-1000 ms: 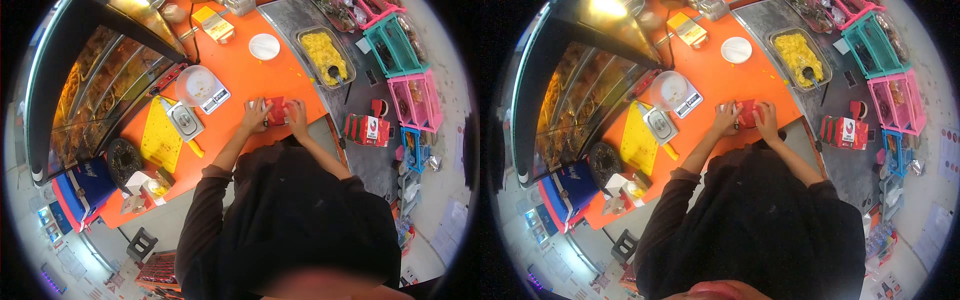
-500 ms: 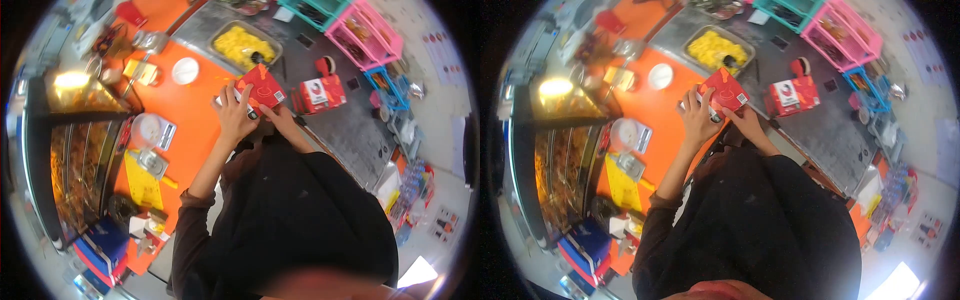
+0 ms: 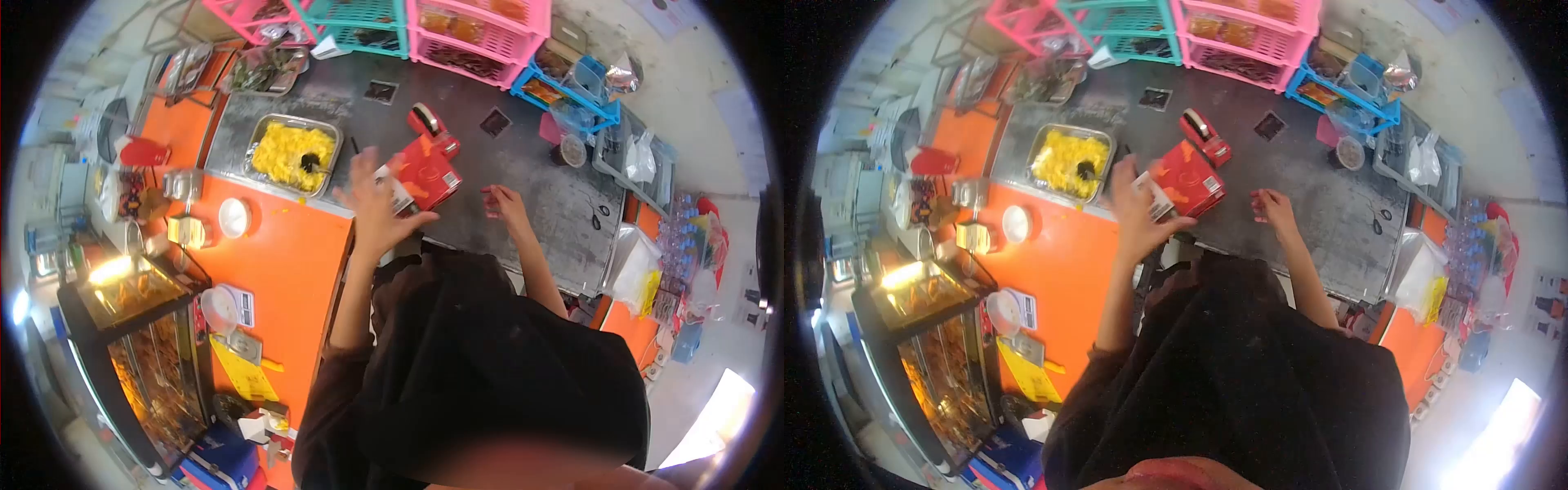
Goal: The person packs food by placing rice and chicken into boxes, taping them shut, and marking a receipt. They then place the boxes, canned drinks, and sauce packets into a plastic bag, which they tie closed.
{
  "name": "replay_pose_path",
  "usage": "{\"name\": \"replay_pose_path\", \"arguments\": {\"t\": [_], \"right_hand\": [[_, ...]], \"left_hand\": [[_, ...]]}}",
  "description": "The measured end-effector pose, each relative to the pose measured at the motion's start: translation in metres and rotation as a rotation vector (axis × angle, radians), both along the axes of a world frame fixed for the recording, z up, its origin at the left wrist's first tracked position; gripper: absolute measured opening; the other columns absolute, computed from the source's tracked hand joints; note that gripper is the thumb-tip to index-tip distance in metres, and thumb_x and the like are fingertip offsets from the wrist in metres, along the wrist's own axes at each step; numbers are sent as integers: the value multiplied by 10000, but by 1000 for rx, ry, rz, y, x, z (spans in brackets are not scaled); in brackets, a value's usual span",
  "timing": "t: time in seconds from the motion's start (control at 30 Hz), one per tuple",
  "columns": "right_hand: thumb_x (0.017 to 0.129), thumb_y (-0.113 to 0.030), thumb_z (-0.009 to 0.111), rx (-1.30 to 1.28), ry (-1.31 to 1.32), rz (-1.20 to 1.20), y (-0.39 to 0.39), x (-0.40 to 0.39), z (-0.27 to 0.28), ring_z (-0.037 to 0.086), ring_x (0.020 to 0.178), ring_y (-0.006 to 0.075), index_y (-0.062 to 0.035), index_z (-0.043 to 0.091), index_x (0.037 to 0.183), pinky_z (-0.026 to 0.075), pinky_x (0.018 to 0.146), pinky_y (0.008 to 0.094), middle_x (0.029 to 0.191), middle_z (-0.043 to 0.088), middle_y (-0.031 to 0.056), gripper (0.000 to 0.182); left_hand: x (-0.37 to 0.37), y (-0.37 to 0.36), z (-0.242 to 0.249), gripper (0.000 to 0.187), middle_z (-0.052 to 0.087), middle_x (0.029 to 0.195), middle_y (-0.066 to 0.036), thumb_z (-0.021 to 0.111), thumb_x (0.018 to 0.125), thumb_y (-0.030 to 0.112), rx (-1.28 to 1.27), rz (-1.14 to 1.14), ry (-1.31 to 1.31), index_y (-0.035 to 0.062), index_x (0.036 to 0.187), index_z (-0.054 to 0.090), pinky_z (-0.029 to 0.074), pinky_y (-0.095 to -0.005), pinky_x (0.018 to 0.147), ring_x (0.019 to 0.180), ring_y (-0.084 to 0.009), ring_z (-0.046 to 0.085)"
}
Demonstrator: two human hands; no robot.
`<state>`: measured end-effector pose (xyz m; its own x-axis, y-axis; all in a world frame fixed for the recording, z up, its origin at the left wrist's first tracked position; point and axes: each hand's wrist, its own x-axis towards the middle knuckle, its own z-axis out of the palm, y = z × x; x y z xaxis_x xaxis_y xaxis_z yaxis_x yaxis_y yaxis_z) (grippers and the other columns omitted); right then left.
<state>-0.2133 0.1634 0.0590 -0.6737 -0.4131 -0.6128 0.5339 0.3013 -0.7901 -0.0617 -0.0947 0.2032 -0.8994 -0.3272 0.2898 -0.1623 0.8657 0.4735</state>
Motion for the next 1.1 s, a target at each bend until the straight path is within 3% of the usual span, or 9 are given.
{"name": "replay_pose_path", "arguments": {"t": [0.07,0.13,0.37,0.5,0.57,0.7,0.87,0.93,1.1], "right_hand": [[900,-523,526,18,-125,24,-6,-15,-32,543,1089,235,-69,539,1237,522,794,437,1144,566,129,566],[834,-677,495,25,-251,128,-30,-24,-55,404,1260,289,-110,433,1355,492,845,529,1312,442,165,772],[764,-778,457,90,-276,89,-106,-19,-55,243,1362,382,-147,347,1449,377,981,578,1449,306,175,938],[924,-569,447,-279,-238,-95,-27,10,-113,418,1280,245,-70,351,1410,395,1033,357,1395,403,86,703],[938,-547,423,-367,-227,-359,15,16,-21,481,1232,250,-7,435,1345,380,1044,373,1380,449,97,676],[960,-476,431,-502,-117,-439,154,27,-104,493,1224,231,-40,400,1372,389,1042,375,1354,485,92,601],[960,-456,445,-581,-96,-662,285,3,-134,509,1208,231,-46,381,1385,395,1036,365,1337,505,87,594],[954,-454,463,-182,265,-304,343,-4,-149,488,1226,228,-58,376,1394,394,1036,370,1374,467,100,598],[953,-467,468,-273,-48,-804,309,-74,6,459,1234,211,-84,360,1431,344,1052,343,1384,457,115,622]], "left_hand": [[12,-21,-55,807,227,1505,-138,635,824,482,1371,221,317,179,1465,250,347,-554,1025,1250,-358,460],[37,-62,-157,774,326,1462,-157,376,902,650,1923,413,260,124,1455,250,402,-509,1007,1207,-321,515],[-9,-13,-122,753,421,1399,-174,533,850,530,1909,136,225,85,1417,316,379,-532,1037,1249,-328,466],[-34,28,-110,761,400,1410,-177,655,798,474,1988,-340,358,118,1402,360,380,-559,1027,1264,-326,448],[-61,63,-117,772,389,1416,-179,717,772,445,2184,-567,367,135,1395,382,380,-573,1022,1272,-325,438],[-133,161,-193,648,452,1384,-122,687,823,409,2803,-824,344,106,1344,450,423,-536,996,1214,-304,491],[-207,218,-238,628,493,1348,-124,579,873,494,2528,-578,-275,85,1334,462,437,-490,987,1198,-289,510],[-227,262,-240,634,514,1329,-125,525,898,536,2377,-506,-627,75,1329,468,444,-467,983,1190,-282,519],[-263,260,-94,783,564,1256,-150,306,911,678,2199,-230,-806,21,1292,496,412,-398,1008,1115,-259,568]]}}
